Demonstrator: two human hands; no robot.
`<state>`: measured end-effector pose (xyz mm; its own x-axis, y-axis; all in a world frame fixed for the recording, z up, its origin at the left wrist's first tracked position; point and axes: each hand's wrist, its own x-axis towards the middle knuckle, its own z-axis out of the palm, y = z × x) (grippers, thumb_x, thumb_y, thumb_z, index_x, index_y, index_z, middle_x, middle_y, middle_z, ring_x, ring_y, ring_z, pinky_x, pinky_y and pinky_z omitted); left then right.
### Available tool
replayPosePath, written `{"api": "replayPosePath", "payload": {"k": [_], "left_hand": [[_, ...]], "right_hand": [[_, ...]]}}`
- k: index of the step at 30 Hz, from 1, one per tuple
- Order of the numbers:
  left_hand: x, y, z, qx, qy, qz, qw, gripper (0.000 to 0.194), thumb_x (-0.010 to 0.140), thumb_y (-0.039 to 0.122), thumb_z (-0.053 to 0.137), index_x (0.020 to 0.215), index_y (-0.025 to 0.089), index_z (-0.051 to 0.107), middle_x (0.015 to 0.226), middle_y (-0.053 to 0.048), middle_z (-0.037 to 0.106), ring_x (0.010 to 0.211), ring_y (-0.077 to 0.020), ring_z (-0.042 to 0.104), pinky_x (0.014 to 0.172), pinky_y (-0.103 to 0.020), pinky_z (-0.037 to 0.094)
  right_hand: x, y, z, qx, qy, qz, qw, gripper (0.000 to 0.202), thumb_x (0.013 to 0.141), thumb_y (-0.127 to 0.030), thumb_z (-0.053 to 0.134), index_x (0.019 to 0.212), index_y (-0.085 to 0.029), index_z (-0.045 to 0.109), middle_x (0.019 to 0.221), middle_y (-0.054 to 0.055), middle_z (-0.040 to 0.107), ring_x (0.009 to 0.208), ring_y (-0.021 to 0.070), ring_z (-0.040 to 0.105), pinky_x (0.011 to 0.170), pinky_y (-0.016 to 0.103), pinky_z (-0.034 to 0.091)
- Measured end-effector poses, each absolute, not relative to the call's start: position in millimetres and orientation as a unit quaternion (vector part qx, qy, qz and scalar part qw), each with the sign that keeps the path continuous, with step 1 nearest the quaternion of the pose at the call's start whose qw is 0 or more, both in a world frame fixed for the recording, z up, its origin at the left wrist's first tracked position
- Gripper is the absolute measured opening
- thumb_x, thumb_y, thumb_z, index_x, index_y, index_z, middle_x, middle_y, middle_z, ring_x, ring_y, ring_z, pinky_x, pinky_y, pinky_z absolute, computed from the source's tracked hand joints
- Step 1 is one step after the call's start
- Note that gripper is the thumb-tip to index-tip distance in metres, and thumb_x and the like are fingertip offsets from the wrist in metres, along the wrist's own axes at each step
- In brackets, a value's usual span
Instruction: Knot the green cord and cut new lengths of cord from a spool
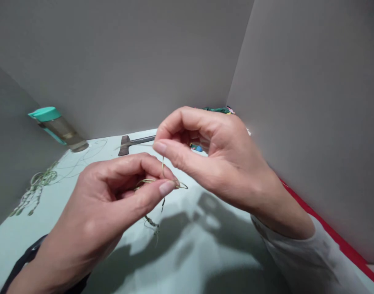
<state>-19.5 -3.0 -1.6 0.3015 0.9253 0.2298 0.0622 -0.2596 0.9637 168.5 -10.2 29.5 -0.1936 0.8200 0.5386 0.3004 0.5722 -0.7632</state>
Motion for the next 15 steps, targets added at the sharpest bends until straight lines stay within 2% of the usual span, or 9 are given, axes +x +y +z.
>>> {"api": "replayPosePath", "payload": {"k": [3, 6, 9, 12, 15], "left_hand": [[-15, -3, 1, 0.639, 0.342, 0.434, 0.536, 0.013, 0.084, 0.027, 0.078, 0.072, 0.024, 0.079, 0.06, 0.002, 0.051, 0.052, -0.0078, 0.036, 0.044, -0.016, 0.034], [-8, -3, 1, 0.622, 0.347, 0.464, 0.526, 0.015, 0.085, 0.027, 0.076, 0.071, 0.023, 0.078, 0.06, 0.002, 0.048, 0.054, -0.0086, 0.036, 0.047, -0.016, 0.037], [-4, -3, -2, 0.616, 0.349, 0.489, 0.509, 0.014, 0.086, 0.027, 0.076, 0.073, 0.024, 0.079, 0.061, 0.002, 0.051, 0.056, -0.0087, 0.039, 0.049, -0.016, 0.038], [-3, -4, -3, 0.615, 0.342, 0.511, 0.494, 0.015, 0.086, 0.022, 0.075, 0.072, 0.025, 0.078, 0.062, 0.003, 0.054, 0.054, -0.0071, 0.039, 0.048, -0.014, 0.036], [-4, -4, -2, 0.62, 0.339, 0.501, 0.5, 0.015, 0.087, 0.022, 0.074, 0.073, 0.024, 0.077, 0.063, 0.004, 0.054, 0.054, -0.0066, 0.039, 0.049, -0.014, 0.037]], "right_hand": [[176, -9, 25, -0.398, -0.705, 0.28, 0.517, 0.009, 0.095, -0.023, 0.07, 0.087, -0.022, 0.065, 0.078, -0.006, 0.065, 0.068, 0.0089, 0.059, 0.058, 0.023, 0.046], [181, -12, 23, -0.389, -0.732, 0.296, 0.474, 0.011, 0.093, -0.029, 0.073, 0.089, -0.021, 0.066, 0.08, -0.007, 0.068, 0.071, 0.0086, 0.06, 0.061, 0.022, 0.048], [183, -15, 23, -0.363, -0.77, 0.26, 0.456, 0.012, 0.093, -0.024, 0.074, 0.085, -0.019, 0.067, 0.08, -0.007, 0.068, 0.076, 0.0073, 0.061, 0.068, 0.02, 0.05], [185, -16, 23, -0.351, -0.769, 0.239, 0.477, 0.016, 0.096, -0.018, 0.069, 0.081, -0.019, 0.064, 0.076, -0.007, 0.065, 0.073, 0.0057, 0.06, 0.066, 0.018, 0.049], [187, -17, 22, -0.348, -0.764, 0.233, 0.49, 0.016, 0.099, -0.019, 0.066, 0.082, -0.019, 0.064, 0.079, -0.006, 0.066, 0.075, 0.0061, 0.062, 0.066, 0.018, 0.05]]}}
